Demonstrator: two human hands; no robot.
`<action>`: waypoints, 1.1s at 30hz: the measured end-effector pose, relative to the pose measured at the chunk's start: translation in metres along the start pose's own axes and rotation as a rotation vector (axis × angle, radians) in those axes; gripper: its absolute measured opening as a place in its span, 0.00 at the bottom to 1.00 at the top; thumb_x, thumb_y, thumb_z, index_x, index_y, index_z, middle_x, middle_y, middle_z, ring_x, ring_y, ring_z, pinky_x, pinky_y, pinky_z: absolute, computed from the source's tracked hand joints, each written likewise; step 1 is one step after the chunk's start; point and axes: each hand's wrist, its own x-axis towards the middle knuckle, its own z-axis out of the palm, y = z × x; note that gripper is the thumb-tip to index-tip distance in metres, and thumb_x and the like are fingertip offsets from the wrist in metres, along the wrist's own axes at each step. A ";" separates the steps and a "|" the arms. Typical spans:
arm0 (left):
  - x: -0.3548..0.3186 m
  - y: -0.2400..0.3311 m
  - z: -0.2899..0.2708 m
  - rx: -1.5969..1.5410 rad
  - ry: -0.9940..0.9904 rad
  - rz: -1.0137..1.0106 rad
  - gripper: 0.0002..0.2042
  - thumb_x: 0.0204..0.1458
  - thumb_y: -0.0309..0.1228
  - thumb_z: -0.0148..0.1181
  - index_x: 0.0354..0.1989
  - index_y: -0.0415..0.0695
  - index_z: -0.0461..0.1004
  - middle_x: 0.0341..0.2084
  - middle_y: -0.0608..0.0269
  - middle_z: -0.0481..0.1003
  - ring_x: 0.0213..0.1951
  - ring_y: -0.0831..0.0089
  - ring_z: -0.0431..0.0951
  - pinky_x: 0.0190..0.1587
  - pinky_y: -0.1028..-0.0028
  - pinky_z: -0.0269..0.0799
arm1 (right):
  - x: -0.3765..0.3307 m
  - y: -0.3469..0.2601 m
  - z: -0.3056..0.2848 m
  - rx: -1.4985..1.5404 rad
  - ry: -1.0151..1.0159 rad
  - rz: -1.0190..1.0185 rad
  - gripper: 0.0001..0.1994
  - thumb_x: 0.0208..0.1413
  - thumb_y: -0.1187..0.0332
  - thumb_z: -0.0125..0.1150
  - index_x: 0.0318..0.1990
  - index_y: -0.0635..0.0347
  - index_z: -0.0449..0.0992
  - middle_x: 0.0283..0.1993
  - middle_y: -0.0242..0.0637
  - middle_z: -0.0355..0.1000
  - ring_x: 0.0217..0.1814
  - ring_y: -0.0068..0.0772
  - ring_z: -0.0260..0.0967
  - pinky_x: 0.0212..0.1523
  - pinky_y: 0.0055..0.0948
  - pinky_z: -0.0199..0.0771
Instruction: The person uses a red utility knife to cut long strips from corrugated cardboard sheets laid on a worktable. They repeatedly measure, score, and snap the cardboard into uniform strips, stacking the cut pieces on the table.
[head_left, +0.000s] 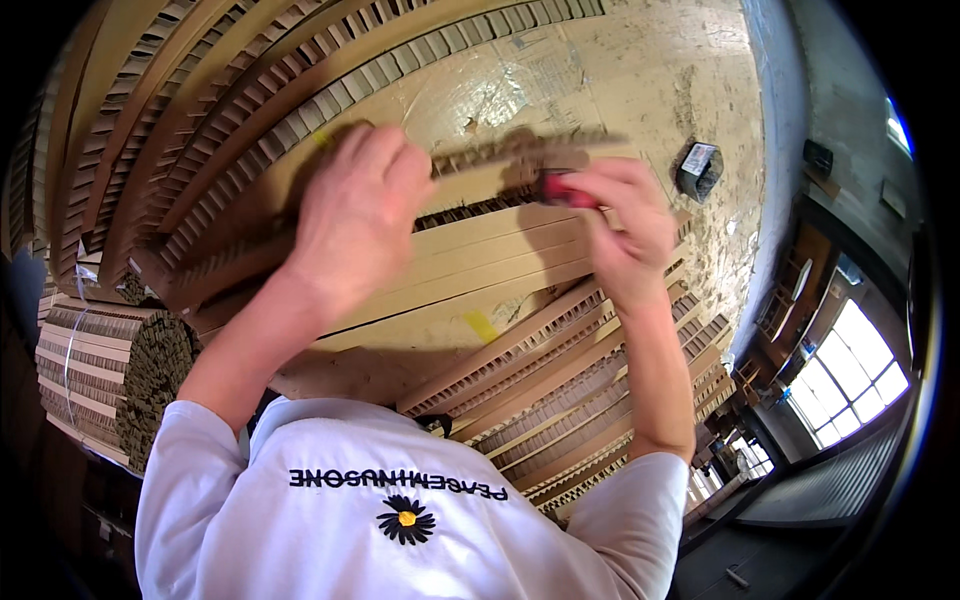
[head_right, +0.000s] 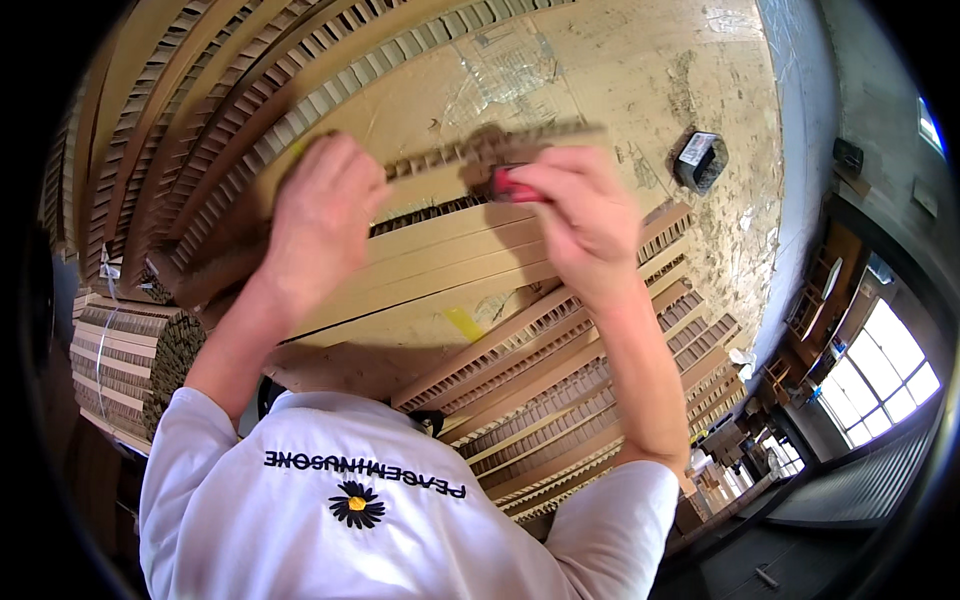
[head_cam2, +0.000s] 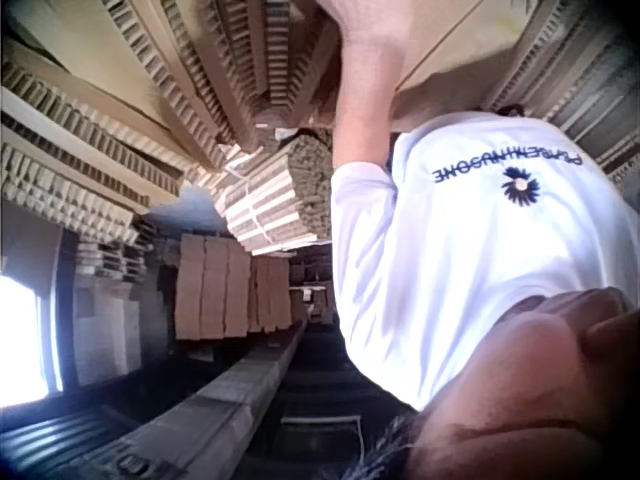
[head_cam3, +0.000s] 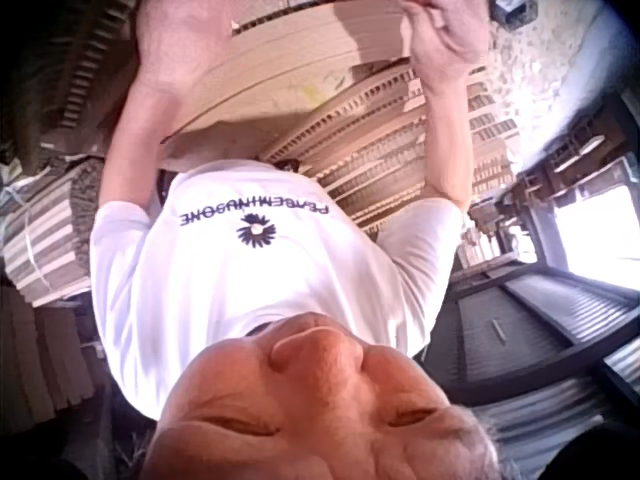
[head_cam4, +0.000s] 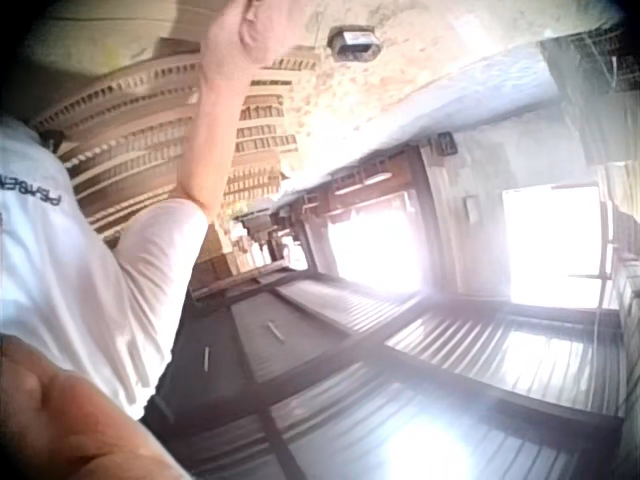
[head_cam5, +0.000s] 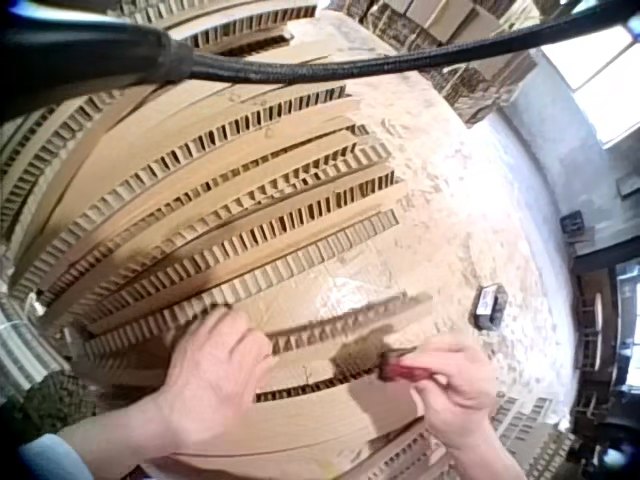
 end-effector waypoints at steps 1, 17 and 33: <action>0.008 -0.003 -0.008 0.061 0.042 0.026 0.09 0.49 0.20 0.66 0.33 0.39 0.71 0.34 0.54 0.70 0.39 0.51 0.73 0.42 0.58 0.72 | -0.004 -0.005 -0.006 0.077 0.123 0.072 0.16 0.45 0.87 0.70 0.42 0.59 0.83 0.41 0.36 0.75 0.39 0.30 0.74 0.38 0.27 0.76; -0.032 0.010 0.021 -0.103 -0.006 0.022 0.09 0.45 0.23 0.71 0.32 0.41 0.75 0.32 0.59 0.70 0.35 0.57 0.74 0.38 0.60 0.71 | -0.041 0.008 0.003 -0.076 -0.074 0.044 0.14 0.42 0.82 0.74 0.39 0.57 0.84 0.37 0.33 0.76 0.37 0.34 0.76 0.34 0.29 0.76; -0.029 0.007 0.020 -0.135 -0.059 -0.017 0.07 0.47 0.23 0.69 0.33 0.43 0.77 0.32 0.62 0.72 0.36 0.60 0.75 0.38 0.61 0.69 | -0.027 0.019 0.004 -0.128 -0.127 -0.027 0.15 0.39 0.80 0.75 0.37 0.54 0.83 0.38 0.33 0.77 0.35 0.37 0.77 0.32 0.31 0.77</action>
